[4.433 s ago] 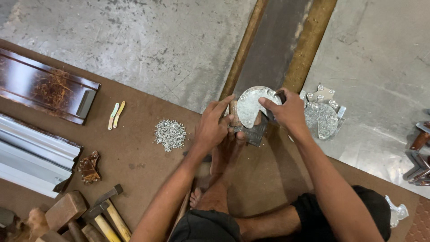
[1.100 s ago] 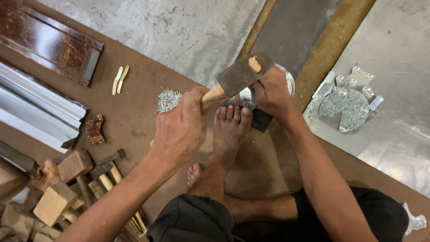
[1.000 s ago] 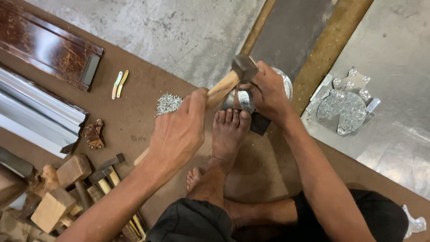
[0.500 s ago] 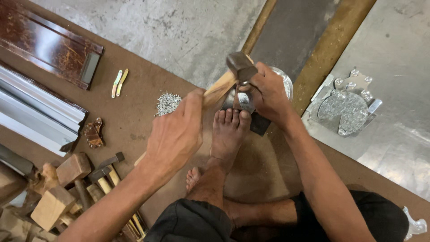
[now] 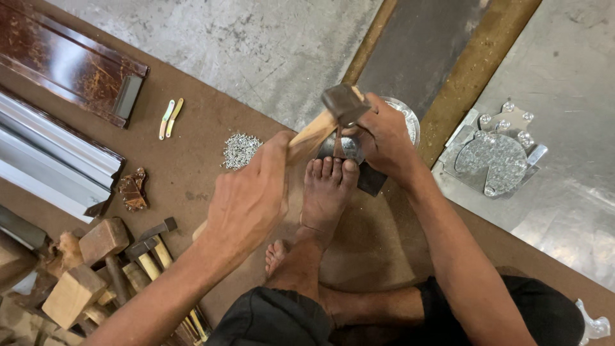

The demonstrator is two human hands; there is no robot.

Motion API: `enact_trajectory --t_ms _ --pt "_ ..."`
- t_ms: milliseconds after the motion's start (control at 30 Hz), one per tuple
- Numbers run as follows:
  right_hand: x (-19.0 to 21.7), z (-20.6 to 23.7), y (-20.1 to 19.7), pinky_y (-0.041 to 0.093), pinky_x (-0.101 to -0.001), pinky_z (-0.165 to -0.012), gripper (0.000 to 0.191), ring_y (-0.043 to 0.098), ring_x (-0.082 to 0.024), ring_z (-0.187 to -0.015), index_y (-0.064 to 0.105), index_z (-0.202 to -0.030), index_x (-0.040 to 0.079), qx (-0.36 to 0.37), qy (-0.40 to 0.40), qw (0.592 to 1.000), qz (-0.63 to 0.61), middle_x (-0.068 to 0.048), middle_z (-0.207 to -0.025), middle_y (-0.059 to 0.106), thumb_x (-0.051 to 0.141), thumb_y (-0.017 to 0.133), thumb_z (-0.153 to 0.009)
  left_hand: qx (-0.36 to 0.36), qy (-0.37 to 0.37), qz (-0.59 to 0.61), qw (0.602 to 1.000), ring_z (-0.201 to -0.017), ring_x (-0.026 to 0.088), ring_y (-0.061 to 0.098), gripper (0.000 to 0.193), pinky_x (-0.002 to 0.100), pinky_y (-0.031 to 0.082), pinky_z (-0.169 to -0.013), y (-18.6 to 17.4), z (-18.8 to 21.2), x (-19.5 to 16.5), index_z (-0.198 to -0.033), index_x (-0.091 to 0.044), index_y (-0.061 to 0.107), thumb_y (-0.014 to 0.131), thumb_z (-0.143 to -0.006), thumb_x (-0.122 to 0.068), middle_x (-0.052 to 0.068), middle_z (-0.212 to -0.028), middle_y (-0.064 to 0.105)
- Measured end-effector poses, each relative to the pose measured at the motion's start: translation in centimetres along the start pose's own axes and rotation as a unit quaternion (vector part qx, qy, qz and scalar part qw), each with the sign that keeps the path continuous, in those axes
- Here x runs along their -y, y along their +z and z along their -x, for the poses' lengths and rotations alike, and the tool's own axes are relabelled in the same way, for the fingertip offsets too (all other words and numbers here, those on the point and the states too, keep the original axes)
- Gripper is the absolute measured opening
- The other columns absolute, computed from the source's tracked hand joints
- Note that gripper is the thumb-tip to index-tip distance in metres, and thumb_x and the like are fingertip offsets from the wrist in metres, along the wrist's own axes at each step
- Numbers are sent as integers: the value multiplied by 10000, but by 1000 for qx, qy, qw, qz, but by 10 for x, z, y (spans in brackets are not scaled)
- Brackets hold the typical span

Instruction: The person sits on the floor of a metal craft workshop and hammers a small silver-colored metal piece on a metal block with a mallet, repeatedly striking and repositioning it to shape it. They occasionally pick up the piece, turn it over, and resume hammering, with finished metal cutouts lying nearby.

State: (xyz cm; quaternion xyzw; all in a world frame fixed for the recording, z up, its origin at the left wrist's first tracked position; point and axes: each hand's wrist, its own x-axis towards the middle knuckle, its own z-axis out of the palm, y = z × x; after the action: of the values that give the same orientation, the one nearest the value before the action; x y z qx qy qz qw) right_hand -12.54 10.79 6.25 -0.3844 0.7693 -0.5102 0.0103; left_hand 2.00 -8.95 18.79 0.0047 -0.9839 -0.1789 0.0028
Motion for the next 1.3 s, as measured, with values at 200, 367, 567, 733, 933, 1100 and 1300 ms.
enact_trajectory --t_ms 200,367,567,733,933,1100,1300 --pt "1 -1 -1 530 -403 -762 138 662 -319 -863 711 -1051 52 26 35 999 22 -144 -957 628 35 715 -913 28 -13 -11 999 -713 433 692 440 530 531 -561 -3 6 2 -1304 -38 479 628 -892 -13 218 -1133 688" --pt "-2 4 1 523 -383 -757 255 629 -313 -861 674 -1147 13 4 -20 1000 -2 -155 -973 613 -32 665 -895 -20 -27 43 999 -756 443 694 412 537 561 -641 0 8 3 -1334 -27 474 641 -964 -101 207 -1023 669" --pt "-11 4 0 517 -368 -710 53 643 -255 -776 613 -980 15 -6 92 992 -90 -101 -885 634 5 656 -1010 -61 -17 113 992 -852 471 688 402 537 526 -645 -11 13 -8 -1285 -17 497 639 -956 -200 246 -1030 682" --pt "-17 -6 -6 452 -430 -703 150 586 -360 -811 589 -949 -6 45 -34 998 14 -162 -875 557 10 727 -891 -20 -60 171 983 -884 472 689 342 533 539 -703 -12 20 -8 -1303 -25 518 565 -1019 -210 238 -1019 679" --pt "-11 -6 -9 481 -410 -718 107 607 -329 -807 621 -951 47 79 -17 997 -16 -127 -870 575 -25 675 -893 10 -61 113 992 -853 482 685 346 542 540 -648 -2 22 -5 -1273 -12 506 583 -1017 -233 249 -1051 686" --pt "-8 -4 -6 540 -400 -800 161 663 -312 -898 660 -1077 45 55 -47 997 -40 -114 -979 638 -29 649 -934 -40 17 118 992 -689 320 710 337 417 566 -523 -9 25 -9 -1270 32 475 548 -1030 -192 208 -958 664" --pt "-17 -1 -5 507 -409 -743 162 621 -315 -834 645 -1011 30 65 -25 998 8 -137 -919 585 42 755 -892 110 -67 26 991 -562 338 668 301 439 531 -462 -6 13 -4 -1167 10 493 563 -1040 -253 194 -912 645"
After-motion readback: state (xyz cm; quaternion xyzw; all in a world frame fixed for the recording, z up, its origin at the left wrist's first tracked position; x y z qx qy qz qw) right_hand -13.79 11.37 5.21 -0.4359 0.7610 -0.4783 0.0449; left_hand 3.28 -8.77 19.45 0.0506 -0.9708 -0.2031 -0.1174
